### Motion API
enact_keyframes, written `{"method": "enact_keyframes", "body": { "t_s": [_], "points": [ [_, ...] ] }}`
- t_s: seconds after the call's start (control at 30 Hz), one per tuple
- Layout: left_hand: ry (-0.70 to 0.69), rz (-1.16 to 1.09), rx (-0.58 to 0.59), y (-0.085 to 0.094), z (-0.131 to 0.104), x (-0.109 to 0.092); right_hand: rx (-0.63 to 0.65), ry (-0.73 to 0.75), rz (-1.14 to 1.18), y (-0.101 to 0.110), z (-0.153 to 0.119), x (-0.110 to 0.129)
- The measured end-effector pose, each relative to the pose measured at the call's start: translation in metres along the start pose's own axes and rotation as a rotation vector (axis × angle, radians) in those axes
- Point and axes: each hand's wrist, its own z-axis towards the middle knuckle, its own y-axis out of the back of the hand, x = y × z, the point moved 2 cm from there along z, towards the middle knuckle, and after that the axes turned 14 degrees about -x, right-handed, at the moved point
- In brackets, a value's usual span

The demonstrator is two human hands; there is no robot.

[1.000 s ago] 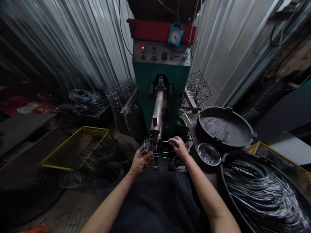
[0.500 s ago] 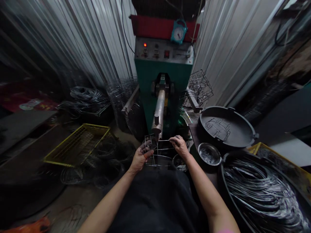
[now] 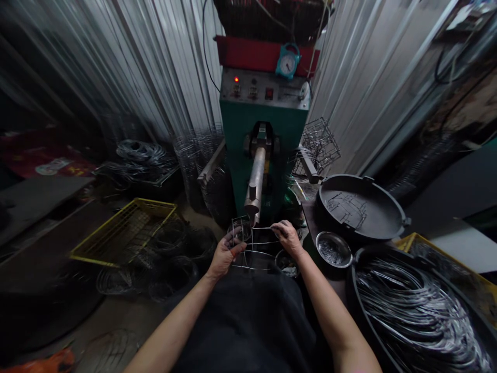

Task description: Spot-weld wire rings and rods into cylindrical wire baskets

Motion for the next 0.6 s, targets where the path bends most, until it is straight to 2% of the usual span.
{"method": "enact_keyframes", "body": {
  "t_s": [0.6],
  "points": [
    [0.070,-0.043,0.019,-0.0008,0.0081,-0.0074,-0.014,0.032,0.041,-0.0031,0.0044,-0.0062]
  ]
}}
